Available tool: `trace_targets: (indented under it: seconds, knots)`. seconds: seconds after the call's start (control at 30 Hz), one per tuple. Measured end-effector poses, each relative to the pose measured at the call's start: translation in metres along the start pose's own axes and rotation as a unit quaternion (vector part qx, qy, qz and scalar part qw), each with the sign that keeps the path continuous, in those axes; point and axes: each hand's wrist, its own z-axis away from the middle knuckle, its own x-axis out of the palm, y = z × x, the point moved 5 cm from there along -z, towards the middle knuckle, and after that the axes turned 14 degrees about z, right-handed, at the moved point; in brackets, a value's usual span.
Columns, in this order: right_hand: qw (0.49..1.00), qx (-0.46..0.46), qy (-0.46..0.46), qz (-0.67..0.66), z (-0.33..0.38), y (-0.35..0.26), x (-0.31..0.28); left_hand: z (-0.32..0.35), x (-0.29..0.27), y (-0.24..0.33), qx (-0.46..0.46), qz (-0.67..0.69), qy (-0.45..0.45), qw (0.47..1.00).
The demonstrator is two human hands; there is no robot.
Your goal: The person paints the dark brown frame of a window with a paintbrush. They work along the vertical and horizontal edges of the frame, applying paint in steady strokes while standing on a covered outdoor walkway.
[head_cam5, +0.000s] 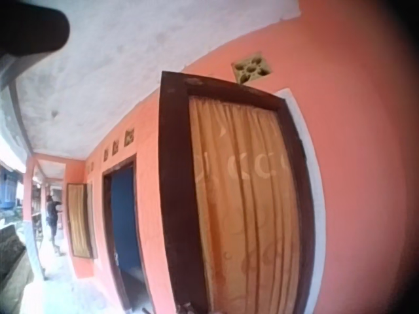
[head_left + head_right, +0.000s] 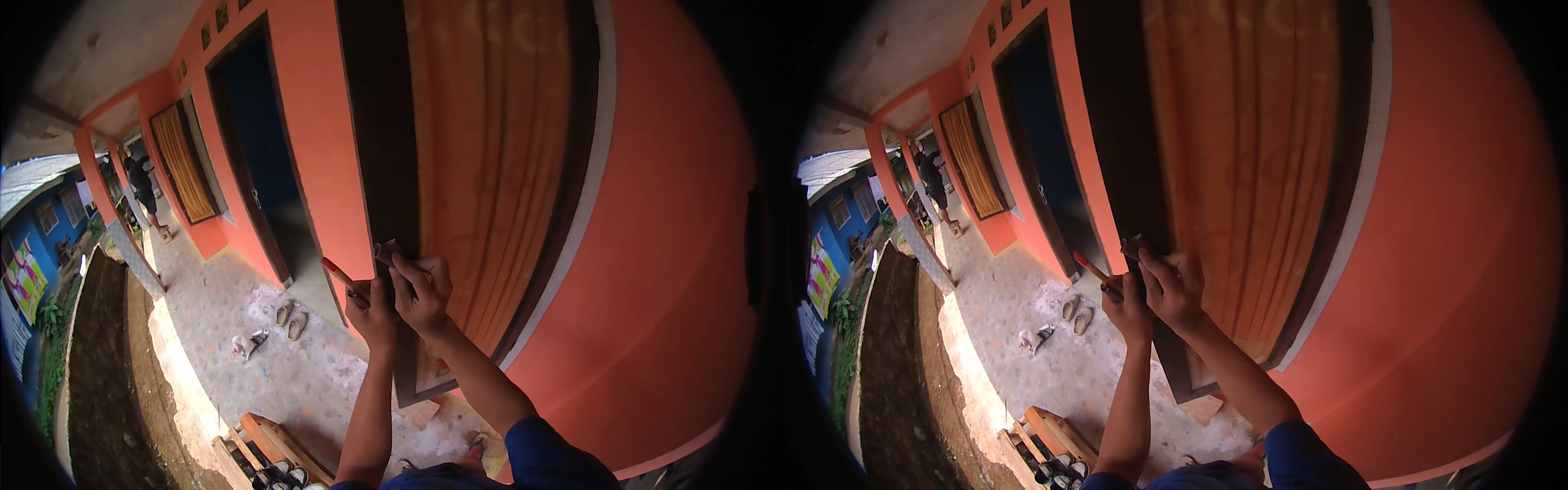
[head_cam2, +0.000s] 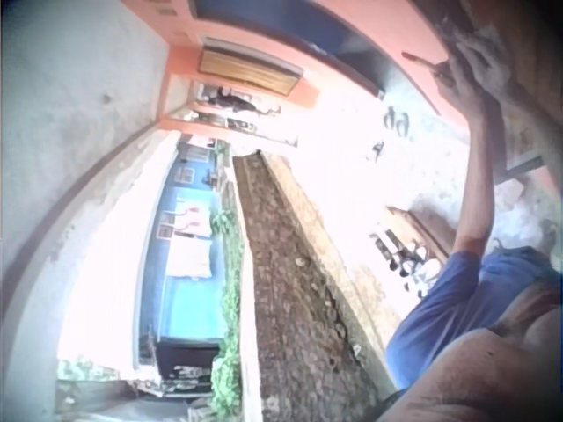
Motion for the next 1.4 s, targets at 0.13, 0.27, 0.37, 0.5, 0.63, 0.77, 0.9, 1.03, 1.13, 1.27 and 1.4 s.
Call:
trace_targets:
  seconds: [0.13, 0.27, 0.37, 0.5, 0.63, 0.77, 0.9, 1.03, 1.13, 1.27, 1.4]
  knots:
    - [0.998, 0.05, 0.035, -0.01, -0.078, 0.012, 0.018, 0.0, -0.007, 0.001, -0.026, -0.007, 0.016, 1.0]
    - [0.997, 0.032, 0.062, 0.01, -0.128, 0.004, 0.022, -0.001, -0.014, 0.0, -0.041, -0.018, 0.024, 0.999]
    - [0.998, 0.049, 0.05, -0.009, -0.078, -0.001, 0.012, -0.001, -0.007, 0.003, -0.033, -0.019, 0.016, 0.999]
    - [0.996, 0.047, 0.073, -0.012, -0.089, 0.004, 0.017, 0.0, -0.005, -0.004, 0.0, 0.03, 0.014, 0.999]
    - [0.995, 0.031, 0.097, -0.004, -0.188, -0.006, 0.026, 0.001, -0.007, 0.014, 0.023, -0.004, 0.034, 0.999]
    - [0.994, 0.052, 0.089, -0.023, -0.137, -0.006, 0.021, 0.005, -0.01, 0.011, -0.024, 0.003, 0.033, 0.999]
    - [0.996, 0.072, 0.06, -0.006, -0.083, 0.002, -0.002, 0.019, 0.007, 0.018, -0.036, 0.011, 0.022, 0.999]
    - [0.993, 0.061, 0.1, -0.024, -0.17, -0.007, 0.011, 0.012, -0.009, 0.016, 0.011, -0.01, 0.021, 1.0]
    - [0.992, 0.048, 0.113, -0.032, -0.167, -0.011, 0.016, 0.017, -0.014, 0.023, -0.013, -0.023, 0.024, 0.999]
    - [0.995, 0.056, 0.054, -0.058, -0.051, -0.013, -0.005, 0.019, -0.003, 0.019, -0.039, -0.018, 0.017, 0.999]
    - [0.998, 0.035, 0.038, -0.026, -0.063, -0.01, -0.004, 0.016, -0.006, 0.012, -0.033, -0.032, 0.011, 0.999]
